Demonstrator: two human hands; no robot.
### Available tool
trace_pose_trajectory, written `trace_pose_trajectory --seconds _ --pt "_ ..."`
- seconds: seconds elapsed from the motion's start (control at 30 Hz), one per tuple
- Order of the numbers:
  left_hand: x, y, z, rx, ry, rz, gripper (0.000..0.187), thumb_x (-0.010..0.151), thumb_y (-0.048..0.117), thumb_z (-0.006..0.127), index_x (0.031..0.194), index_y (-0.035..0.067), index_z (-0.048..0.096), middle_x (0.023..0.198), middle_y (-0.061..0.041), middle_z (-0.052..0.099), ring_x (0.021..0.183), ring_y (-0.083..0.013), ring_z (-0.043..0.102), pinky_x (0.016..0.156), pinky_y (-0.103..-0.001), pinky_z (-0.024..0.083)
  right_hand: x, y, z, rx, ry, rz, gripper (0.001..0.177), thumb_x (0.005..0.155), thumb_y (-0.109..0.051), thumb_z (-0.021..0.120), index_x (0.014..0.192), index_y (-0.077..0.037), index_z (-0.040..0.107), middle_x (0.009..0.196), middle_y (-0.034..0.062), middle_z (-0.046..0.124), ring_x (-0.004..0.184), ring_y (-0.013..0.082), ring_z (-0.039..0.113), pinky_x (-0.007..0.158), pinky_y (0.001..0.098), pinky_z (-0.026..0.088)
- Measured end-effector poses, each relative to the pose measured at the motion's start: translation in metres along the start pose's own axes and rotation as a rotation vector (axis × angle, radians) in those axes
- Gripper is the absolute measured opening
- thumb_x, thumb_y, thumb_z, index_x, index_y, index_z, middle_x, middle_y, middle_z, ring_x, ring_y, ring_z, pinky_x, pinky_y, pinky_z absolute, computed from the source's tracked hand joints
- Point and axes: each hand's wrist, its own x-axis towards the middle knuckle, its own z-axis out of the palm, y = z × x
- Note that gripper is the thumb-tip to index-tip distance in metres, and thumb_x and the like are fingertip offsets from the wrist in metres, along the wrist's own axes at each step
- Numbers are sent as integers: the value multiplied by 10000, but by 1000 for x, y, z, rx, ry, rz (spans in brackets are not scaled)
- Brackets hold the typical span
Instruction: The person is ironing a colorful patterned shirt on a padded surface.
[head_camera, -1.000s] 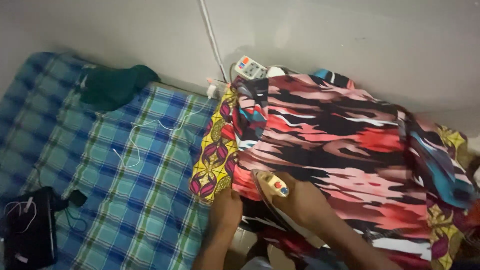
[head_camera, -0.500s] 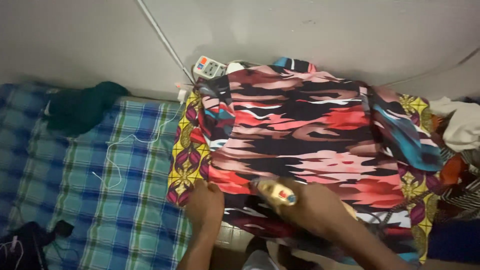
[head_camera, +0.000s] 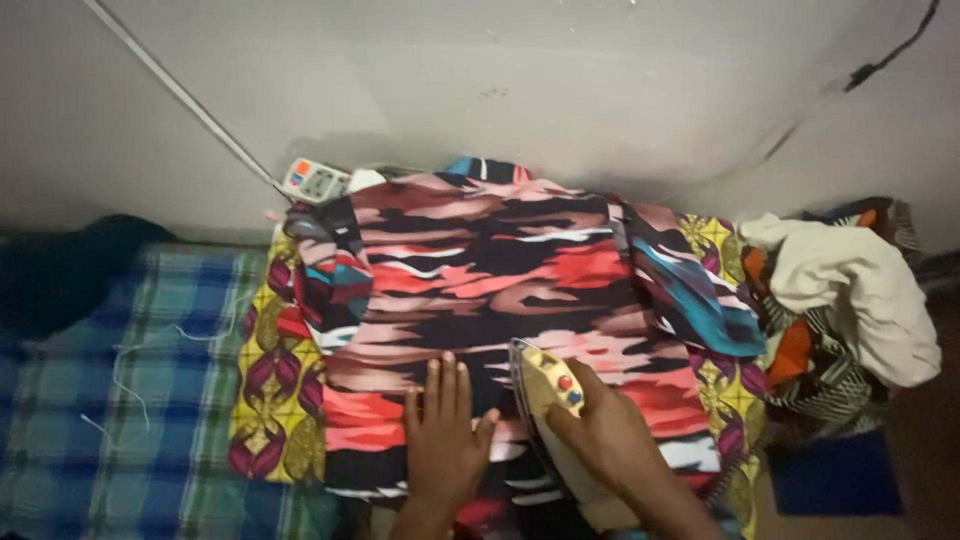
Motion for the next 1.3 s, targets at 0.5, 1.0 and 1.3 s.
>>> trace_pose_trajectory --seconds 0.5,1.0,1.3 --pt "-2 -4 5 70 1 41 756 964 515 459 1489 -24 376 1610 -220 292 1489 -362 267 1159 -593 180 35 33 -48 -106 157 16 661 795 -475 695 1394 -220 583 1145 198 737 1047 425 697 891 500 543" --pt "-1 -2 6 85 51 68 746 957 507 468 1481 -19 402 1609 -214 324 1481 -366 308 1127 -581 253 14 151 -100 -241 114 142 793 746 -531 713 1468 -255 536 1156 216 750 1065 411 723 915 476 579" --pt "40 62 -7 13 -100 -32 725 825 407 655 1390 -9 476 1571 -229 388 1486 -388 332 1146 -593 272 27 120 -103 -130 210 30 617 807 -546 675 1335 -229 649 1163 192 740 1073 413 686 895 509 547"
